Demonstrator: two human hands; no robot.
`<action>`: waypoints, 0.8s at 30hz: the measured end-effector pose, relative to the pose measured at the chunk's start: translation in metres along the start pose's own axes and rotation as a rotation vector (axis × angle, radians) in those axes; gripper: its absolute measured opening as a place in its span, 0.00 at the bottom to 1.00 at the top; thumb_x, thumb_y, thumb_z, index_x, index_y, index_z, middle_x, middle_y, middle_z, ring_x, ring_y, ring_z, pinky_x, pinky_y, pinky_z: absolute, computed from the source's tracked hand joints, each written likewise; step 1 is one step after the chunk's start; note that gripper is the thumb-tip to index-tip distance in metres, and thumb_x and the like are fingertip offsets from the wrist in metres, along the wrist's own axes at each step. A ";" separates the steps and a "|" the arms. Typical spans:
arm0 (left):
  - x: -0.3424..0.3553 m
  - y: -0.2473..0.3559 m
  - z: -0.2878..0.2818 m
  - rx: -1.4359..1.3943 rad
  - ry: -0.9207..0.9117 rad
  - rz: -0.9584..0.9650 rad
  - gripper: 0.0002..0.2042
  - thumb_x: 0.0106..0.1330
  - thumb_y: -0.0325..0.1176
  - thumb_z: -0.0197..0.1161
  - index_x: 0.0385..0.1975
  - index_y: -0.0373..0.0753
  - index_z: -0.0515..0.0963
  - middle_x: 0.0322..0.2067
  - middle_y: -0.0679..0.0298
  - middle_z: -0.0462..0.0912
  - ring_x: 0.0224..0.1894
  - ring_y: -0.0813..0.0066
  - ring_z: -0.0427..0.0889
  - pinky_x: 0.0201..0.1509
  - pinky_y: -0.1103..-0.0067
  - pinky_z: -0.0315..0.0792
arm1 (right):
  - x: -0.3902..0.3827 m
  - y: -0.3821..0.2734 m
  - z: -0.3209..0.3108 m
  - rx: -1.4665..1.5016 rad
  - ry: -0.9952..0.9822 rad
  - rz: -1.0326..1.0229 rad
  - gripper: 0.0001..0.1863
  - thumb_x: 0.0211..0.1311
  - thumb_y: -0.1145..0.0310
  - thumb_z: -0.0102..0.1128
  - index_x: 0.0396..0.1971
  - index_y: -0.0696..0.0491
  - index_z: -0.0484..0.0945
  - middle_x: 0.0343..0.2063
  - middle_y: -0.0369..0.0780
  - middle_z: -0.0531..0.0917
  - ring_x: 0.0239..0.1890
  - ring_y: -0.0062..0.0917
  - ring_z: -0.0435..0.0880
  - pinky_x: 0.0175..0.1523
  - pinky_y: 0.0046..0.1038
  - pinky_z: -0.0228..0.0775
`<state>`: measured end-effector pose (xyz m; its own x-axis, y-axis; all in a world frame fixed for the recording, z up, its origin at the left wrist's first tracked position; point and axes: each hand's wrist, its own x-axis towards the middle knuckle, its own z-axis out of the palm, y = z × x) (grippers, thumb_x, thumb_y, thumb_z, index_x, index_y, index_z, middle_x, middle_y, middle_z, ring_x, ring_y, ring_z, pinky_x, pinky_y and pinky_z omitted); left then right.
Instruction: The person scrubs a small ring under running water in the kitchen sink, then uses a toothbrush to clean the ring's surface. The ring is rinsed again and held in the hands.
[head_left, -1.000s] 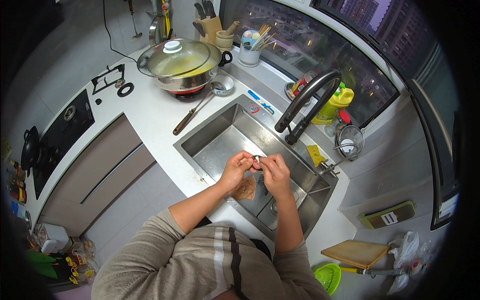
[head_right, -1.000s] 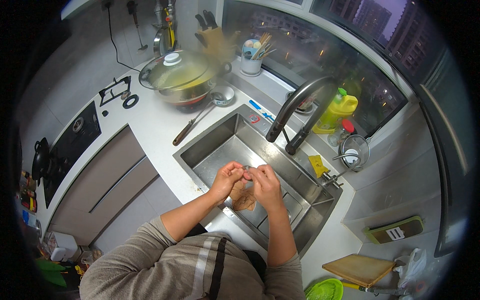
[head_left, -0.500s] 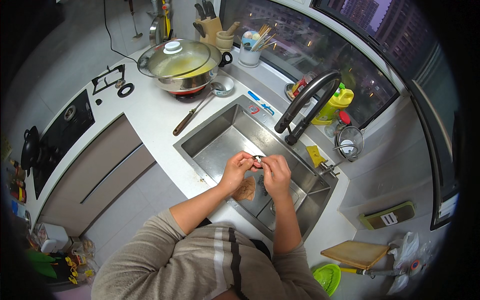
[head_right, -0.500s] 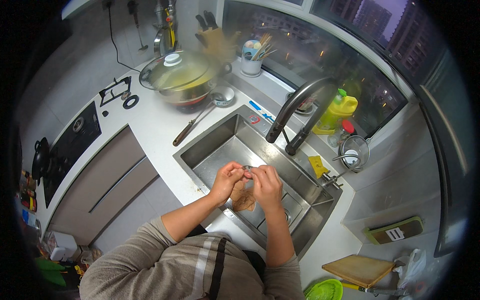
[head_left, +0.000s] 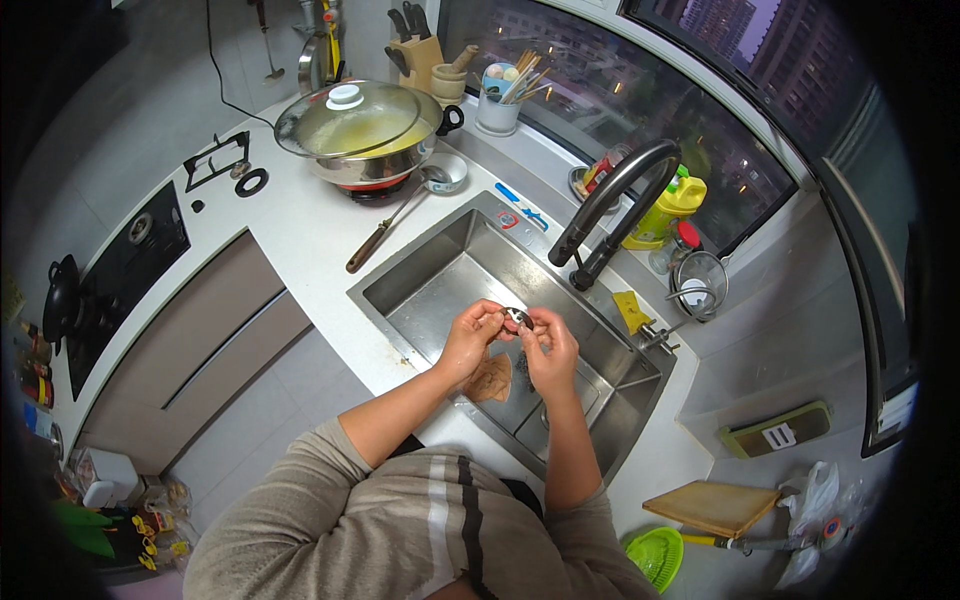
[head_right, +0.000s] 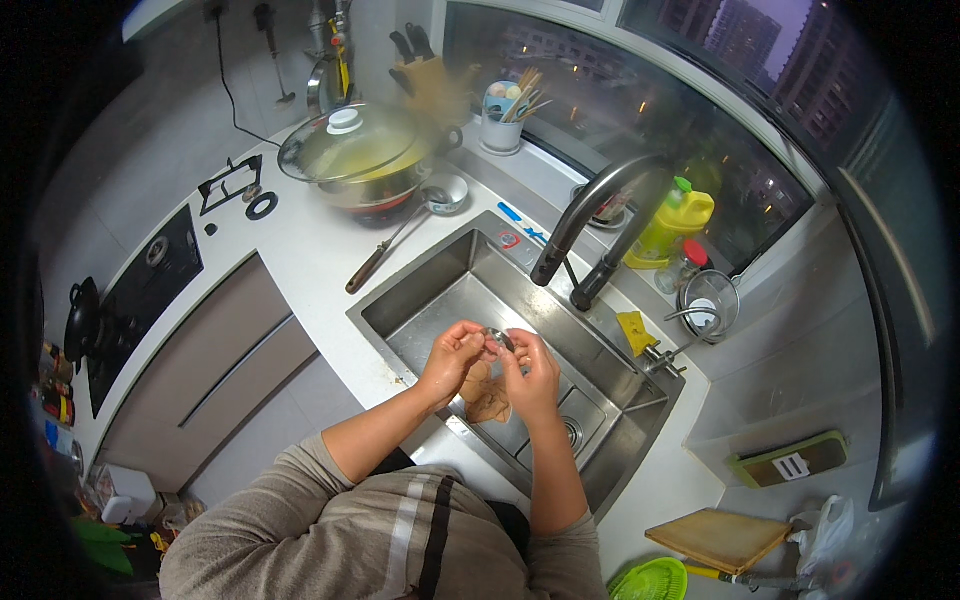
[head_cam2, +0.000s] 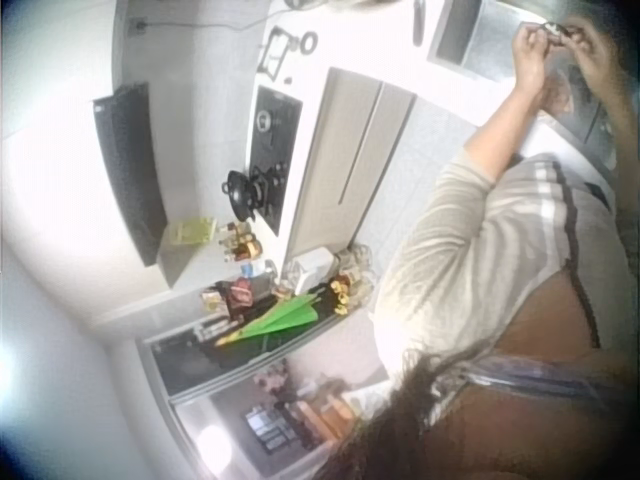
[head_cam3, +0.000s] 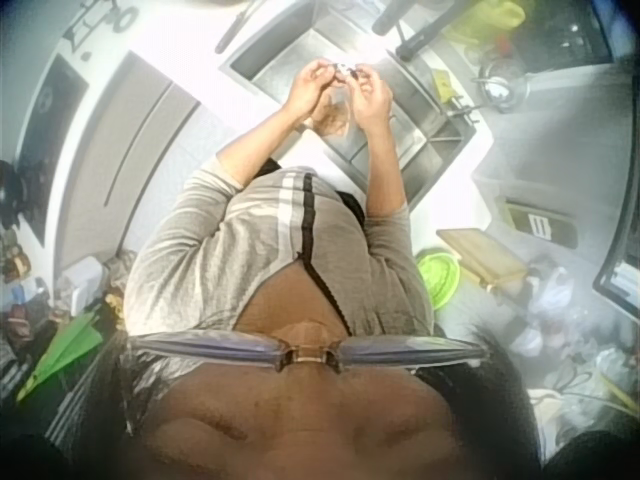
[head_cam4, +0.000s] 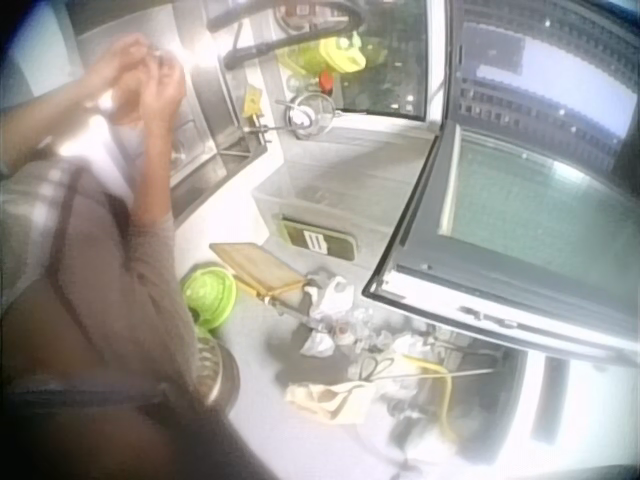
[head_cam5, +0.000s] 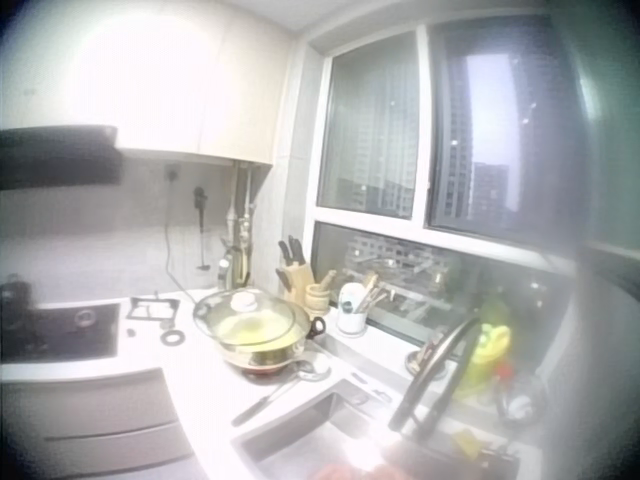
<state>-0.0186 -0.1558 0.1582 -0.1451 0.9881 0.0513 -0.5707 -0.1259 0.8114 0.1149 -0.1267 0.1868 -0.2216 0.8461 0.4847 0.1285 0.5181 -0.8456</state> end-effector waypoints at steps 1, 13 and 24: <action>0.000 0.000 0.000 -0.010 0.002 0.005 0.06 0.67 0.31 0.53 0.37 0.36 0.71 0.32 0.63 0.79 0.34 0.80 0.77 0.42 0.83 0.72 | 0.000 0.003 -0.001 0.006 -0.020 0.014 0.05 0.54 0.79 0.58 0.31 0.60 0.75 0.29 0.41 0.79 0.25 0.21 0.78 0.28 0.22 0.69; -0.005 0.002 0.010 0.533 0.285 0.271 0.04 0.57 0.28 0.63 0.27 0.36 0.75 0.30 0.70 0.69 0.29 0.85 0.67 0.34 0.87 0.63 | -0.005 0.004 0.003 -0.178 0.059 -0.130 0.05 0.52 0.80 0.59 0.30 0.59 0.75 0.23 0.39 0.77 0.19 0.22 0.73 0.25 0.22 0.65; -0.005 0.008 0.008 0.719 0.298 0.258 0.07 0.52 0.28 0.66 0.24 0.33 0.75 0.25 0.67 0.69 0.24 0.83 0.65 0.29 0.84 0.64 | 0.000 -0.005 0.002 -0.270 0.000 -0.257 0.05 0.50 0.82 0.58 0.28 0.59 0.77 0.23 0.39 0.76 0.21 0.23 0.72 0.26 0.24 0.64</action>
<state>-0.0159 -0.1608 0.1696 -0.4671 0.8583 0.2126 0.1528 -0.1584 0.9755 0.1122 -0.1294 0.1910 -0.2798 0.6844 0.6733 0.3193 0.7277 -0.6070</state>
